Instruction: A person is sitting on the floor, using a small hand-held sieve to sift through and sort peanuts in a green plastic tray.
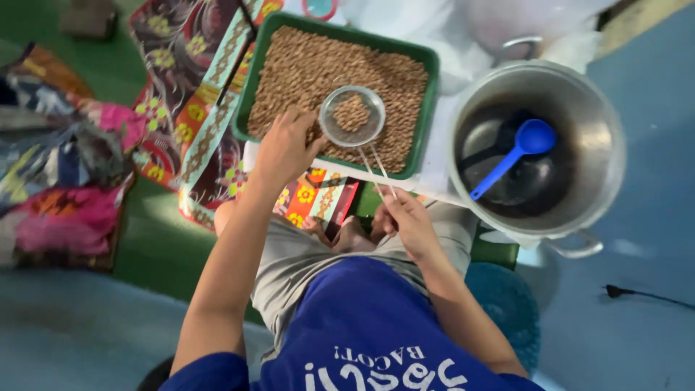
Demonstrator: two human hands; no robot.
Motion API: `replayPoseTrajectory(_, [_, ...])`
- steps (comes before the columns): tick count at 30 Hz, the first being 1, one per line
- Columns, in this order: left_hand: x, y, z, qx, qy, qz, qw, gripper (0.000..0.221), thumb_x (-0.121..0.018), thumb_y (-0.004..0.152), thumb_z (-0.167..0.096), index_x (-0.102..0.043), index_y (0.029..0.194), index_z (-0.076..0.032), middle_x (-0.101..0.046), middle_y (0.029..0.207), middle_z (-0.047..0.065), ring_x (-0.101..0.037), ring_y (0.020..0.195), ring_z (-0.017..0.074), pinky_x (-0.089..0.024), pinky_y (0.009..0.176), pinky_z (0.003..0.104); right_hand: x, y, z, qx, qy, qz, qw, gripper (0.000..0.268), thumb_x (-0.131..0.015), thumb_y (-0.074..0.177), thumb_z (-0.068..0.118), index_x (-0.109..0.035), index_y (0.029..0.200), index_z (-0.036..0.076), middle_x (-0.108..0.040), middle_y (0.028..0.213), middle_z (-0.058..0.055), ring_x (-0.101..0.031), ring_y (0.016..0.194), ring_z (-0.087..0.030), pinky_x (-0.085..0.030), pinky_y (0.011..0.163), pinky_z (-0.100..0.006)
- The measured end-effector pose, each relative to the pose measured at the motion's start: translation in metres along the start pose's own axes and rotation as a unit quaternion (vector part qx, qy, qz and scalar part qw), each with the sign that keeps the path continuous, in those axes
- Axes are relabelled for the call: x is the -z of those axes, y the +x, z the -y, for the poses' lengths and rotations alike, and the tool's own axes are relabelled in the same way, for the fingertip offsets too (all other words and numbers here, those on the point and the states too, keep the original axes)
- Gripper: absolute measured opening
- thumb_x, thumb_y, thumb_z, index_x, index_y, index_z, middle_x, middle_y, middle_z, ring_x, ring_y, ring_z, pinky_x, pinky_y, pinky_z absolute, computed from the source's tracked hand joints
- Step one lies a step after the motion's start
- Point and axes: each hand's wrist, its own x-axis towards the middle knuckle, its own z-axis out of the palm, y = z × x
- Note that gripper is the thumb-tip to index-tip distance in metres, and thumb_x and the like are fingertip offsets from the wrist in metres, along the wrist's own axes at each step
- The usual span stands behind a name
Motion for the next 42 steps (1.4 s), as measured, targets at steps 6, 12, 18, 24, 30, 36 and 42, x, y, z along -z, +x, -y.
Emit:
replayPoseTrajectory(6, [-0.002, 0.008, -0.006, -0.055, -0.103, 0.029, 0.993, 0.028, -0.074, 0.09, -0.024, -0.072, 0.113, -0.009, -0.07, 0.099, 0.018, -0.064, 0.105, 0.0419, -0.051, 0.093, 0.052, 0.006, 0.02, 0.004, -0.02, -0.016, -0.04, 0.999, 0.035, -0.055, 0.105, 0.023, -0.061, 0.129, -0.001, -0.068, 0.069, -0.017, -0.058, 0.046, -0.018, -0.042, 0.04, -0.024])
replayPoseTrajectory(12, [-0.003, -0.004, 0.006, 0.037, -0.044, -0.05, 0.997, 0.055, -0.08, 0.083, -0.048, -0.073, 0.121, -0.01, -0.068, 0.124, 0.012, -0.063, 0.124, 0.0287, -0.046, 0.11, 0.037, -0.016, 0.03, 0.05, -0.071, 0.035, -0.021, 0.997, 0.04, -0.043, 0.11, 0.027, -0.055, 0.142, 0.006, -0.066, 0.075, -0.014, -0.052, 0.046, -0.013, -0.035, 0.035, -0.019])
replayPoseTrajectory(18, [0.019, 0.012, 0.0, 0.166, -0.019, 0.071, 0.983, 0.088, -0.08, 0.075, -0.061, -0.059, 0.142, -0.009, -0.054, 0.142, 0.022, -0.051, 0.136, 0.0385, -0.035, 0.117, 0.045, -0.023, 0.052, 0.054, -0.064, 0.018, -0.018, 0.998, 0.037, -0.044, 0.11, 0.022, -0.057, 0.136, -0.001, -0.066, 0.079, -0.018, -0.054, 0.05, -0.015, -0.038, 0.037, -0.019])
replayPoseTrajectory(24, [0.009, 0.033, 0.007, 0.228, -0.009, 0.177, 0.957, 0.101, -0.086, 0.069, -0.062, -0.053, 0.149, -0.01, -0.048, 0.148, 0.021, -0.046, 0.137, 0.048, -0.051, 0.106, 0.053, -0.025, 0.049, 0.056, 0.056, -0.197, -0.021, 0.979, 0.026, -0.043, 0.108, 0.015, -0.065, 0.118, 0.004, -0.07, 0.073, -0.01, -0.058, 0.046, -0.013, -0.042, 0.037, -0.019])
replayPoseTrajectory(30, [-0.027, 0.042, 0.018, 0.218, -0.034, 0.155, 0.963, 0.083, -0.086, 0.075, -0.049, -0.062, 0.142, -0.006, -0.049, 0.143, 0.023, -0.049, 0.134, 0.0491, -0.053, 0.101, 0.056, -0.037, 0.023, 0.085, 0.162, -0.496, -0.011, 0.853, 0.034, -0.04, 0.108, 0.019, -0.06, 0.131, 0.004, -0.071, 0.088, -0.017, -0.07, 0.07, -0.032, -0.057, 0.06, -0.038])
replayPoseTrajectory(36, [-0.018, 0.025, 0.018, 0.122, -0.018, 0.036, 0.992, 0.052, -0.077, 0.079, -0.042, -0.072, 0.113, -0.003, -0.065, 0.114, 0.026, -0.062, 0.111, 0.0494, -0.053, 0.093, 0.054, -0.025, 0.016, 0.064, 0.297, -0.611, -0.048, 0.733, 0.037, -0.049, 0.101, 0.004, -0.054, 0.135, -0.009, -0.066, 0.101, -0.034, -0.068, 0.089, -0.049, -0.056, 0.075, -0.054])
replayPoseTrajectory(42, [-0.011, 0.022, 0.036, 0.147, -0.006, 0.036, 0.988, 0.101, -0.102, 0.051, -0.043, -0.057, 0.128, 0.003, -0.055, 0.116, 0.031, -0.049, 0.107, 0.0497, -0.048, 0.088, 0.059, -0.041, 0.004, 0.075, 0.273, -0.58, -0.129, 0.757, 0.055, -0.053, 0.091, -0.006, -0.044, 0.144, -0.012, -0.07, 0.1, -0.02, -0.067, 0.079, -0.036, -0.052, 0.071, -0.042])
